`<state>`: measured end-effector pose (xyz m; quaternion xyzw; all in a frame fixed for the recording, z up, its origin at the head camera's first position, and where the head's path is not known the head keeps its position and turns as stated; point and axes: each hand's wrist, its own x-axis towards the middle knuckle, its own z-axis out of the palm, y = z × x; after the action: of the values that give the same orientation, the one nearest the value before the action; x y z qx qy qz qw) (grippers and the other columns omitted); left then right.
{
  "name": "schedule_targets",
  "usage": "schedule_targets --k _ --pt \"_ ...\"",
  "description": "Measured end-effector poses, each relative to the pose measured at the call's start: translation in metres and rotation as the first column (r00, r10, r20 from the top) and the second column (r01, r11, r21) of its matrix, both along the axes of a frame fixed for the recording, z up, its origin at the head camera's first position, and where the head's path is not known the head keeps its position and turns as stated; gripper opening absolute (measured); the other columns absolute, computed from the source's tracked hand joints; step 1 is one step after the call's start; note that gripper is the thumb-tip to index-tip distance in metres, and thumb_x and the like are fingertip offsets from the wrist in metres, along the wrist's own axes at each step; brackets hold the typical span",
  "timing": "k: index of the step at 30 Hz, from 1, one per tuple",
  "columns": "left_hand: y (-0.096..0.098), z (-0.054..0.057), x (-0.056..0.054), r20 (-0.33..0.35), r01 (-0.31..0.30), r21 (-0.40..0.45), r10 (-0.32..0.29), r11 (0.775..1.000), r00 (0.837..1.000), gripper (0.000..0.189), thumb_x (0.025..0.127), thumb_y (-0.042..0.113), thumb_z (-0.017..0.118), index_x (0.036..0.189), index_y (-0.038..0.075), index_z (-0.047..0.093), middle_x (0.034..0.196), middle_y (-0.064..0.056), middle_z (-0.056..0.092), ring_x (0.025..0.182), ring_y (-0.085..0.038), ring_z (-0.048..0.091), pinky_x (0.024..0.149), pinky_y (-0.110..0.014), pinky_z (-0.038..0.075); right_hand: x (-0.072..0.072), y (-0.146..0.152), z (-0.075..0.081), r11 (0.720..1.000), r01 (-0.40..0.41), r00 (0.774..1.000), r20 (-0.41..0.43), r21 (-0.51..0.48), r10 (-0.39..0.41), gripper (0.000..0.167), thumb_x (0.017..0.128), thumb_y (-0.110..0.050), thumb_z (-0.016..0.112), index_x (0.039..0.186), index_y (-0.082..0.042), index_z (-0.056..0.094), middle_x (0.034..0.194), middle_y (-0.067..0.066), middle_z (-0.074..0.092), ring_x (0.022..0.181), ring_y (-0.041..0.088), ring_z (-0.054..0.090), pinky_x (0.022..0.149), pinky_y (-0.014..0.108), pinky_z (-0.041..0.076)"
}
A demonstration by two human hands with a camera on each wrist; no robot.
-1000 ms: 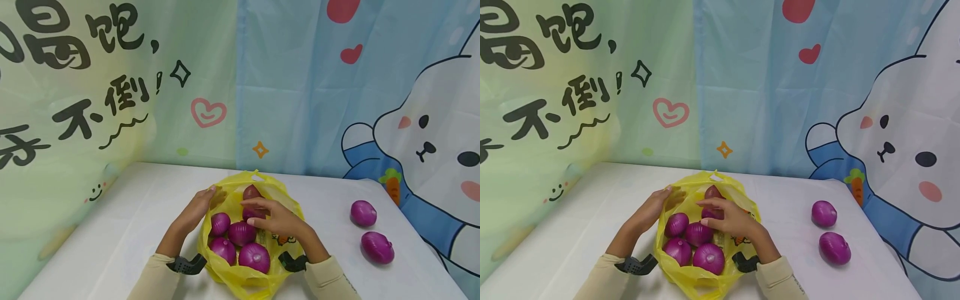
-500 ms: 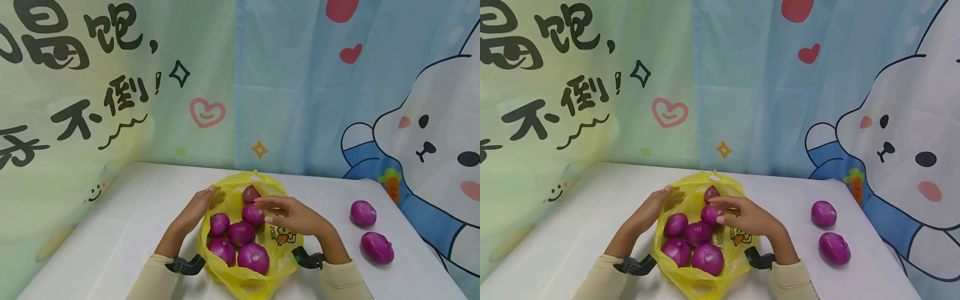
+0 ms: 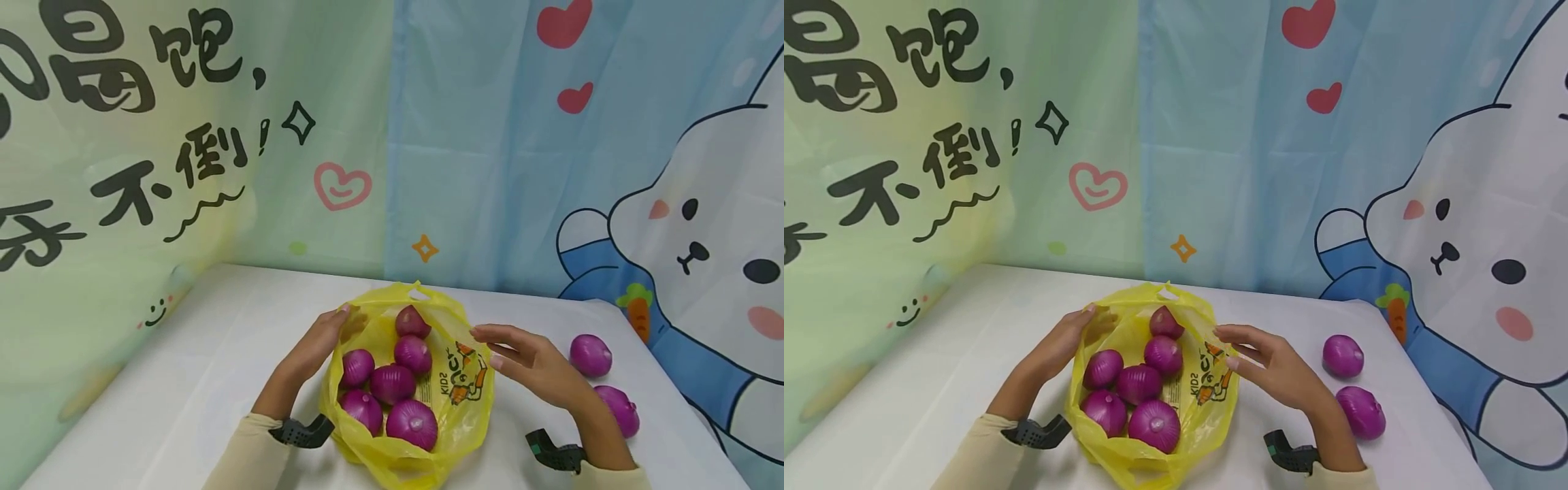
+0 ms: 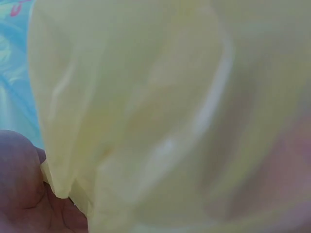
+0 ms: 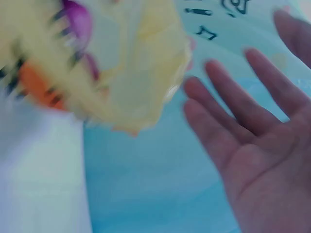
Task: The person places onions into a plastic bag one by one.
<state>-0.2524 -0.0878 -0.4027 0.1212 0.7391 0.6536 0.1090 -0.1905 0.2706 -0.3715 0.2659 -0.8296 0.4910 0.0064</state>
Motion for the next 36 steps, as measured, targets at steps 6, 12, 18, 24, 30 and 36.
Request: schedule_targets --k 6,12,18,24,30,36 --pt "0.0 0.0 0.0 -0.006 -0.011 0.007 0.011 1.0 1.0 0.052 0.107 0.034 0.027 0.132 -0.004 0.052 0.128 -0.016 0.055 0.125 -0.031 0.047 0.111 -0.052 0.025 0.022 0.028 -0.01 0.977 0.213 0.967 -0.141 -0.009 -0.212 0.041 0.093 -0.007 0.065 0.133 -0.006 0.056 0.133 0.012 0.057 0.119 -0.003 0.051 0.087 0.021 0.047" --pt "0.001 0.0 -0.001 -0.013 0.002 0.006 -0.002 1.0 1.0 0.052 0.107 0.035 0.027 0.132 -0.004 0.052 0.127 -0.018 0.055 0.125 -0.031 0.047 0.111 -0.053 0.024 0.044 0.073 -0.024 0.869 0.489 0.871 -0.111 0.081 -0.479 0.053 0.094 -0.019 0.067 0.142 -0.009 0.048 0.142 0.016 0.047 0.126 0.009 0.05 0.082 0.013 0.045" --pt "0.001 0.001 -0.001 -0.011 -0.001 -0.004 0.001 1.0 1.0 0.053 0.107 0.035 0.027 0.132 -0.004 0.052 0.128 -0.018 0.054 0.126 -0.032 0.046 0.111 -0.053 0.024 0.057 0.117 -0.045 0.759 0.612 0.773 0.033 0.224 -0.633 0.077 0.095 -0.036 0.064 0.155 -0.011 0.022 0.153 0.029 0.02 0.133 0.055 0.024 0.092 0.036 0.033" --pt "0.001 0.0 0.0 -0.005 -0.021 -0.011 0.021 1.0 1.0 0.052 0.107 0.034 0.027 0.133 -0.004 0.052 0.129 -0.017 0.054 0.126 -0.031 0.046 0.111 -0.053 0.024 0.053 0.149 -0.062 0.737 0.571 0.733 0.181 0.361 -0.656 0.095 0.093 -0.046 0.062 0.154 -0.003 0.003 0.148 0.041 0.004 0.13 0.063 0.014 0.094 0.061 0.027" --pt "0.001 0.001 0.0 -0.004 -0.017 -0.007 0.017 1.0 1.0 0.052 0.107 0.034 0.026 0.131 -0.003 0.053 0.125 -0.019 0.056 0.122 -0.031 0.049 0.11 -0.052 0.027 0.044 0.158 -0.075 0.738 0.508 0.705 0.277 0.444 -0.652 0.104 0.089 -0.054 0.063 0.154 -0.004 -0.001 0.146 0.044 0.002 0.126 0.066 0.017 0.091 0.063 0.037" --pt "0.0 0.001 0.0 -0.005 -0.016 -0.009 0.016 1.0 1.0 0.052 0.107 0.035 0.026 0.131 -0.003 0.054 0.126 -0.018 0.055 0.123 -0.031 0.048 0.111 -0.052 0.026 0.035 0.15 -0.08 0.755 0.429 0.712 0.329 0.496 -0.62 0.105 0.082 -0.056 0.071 0.152 -0.002 0.016 0.137 0.042 0.02 0.117 0.063 0.028 0.079 0.057 0.052"
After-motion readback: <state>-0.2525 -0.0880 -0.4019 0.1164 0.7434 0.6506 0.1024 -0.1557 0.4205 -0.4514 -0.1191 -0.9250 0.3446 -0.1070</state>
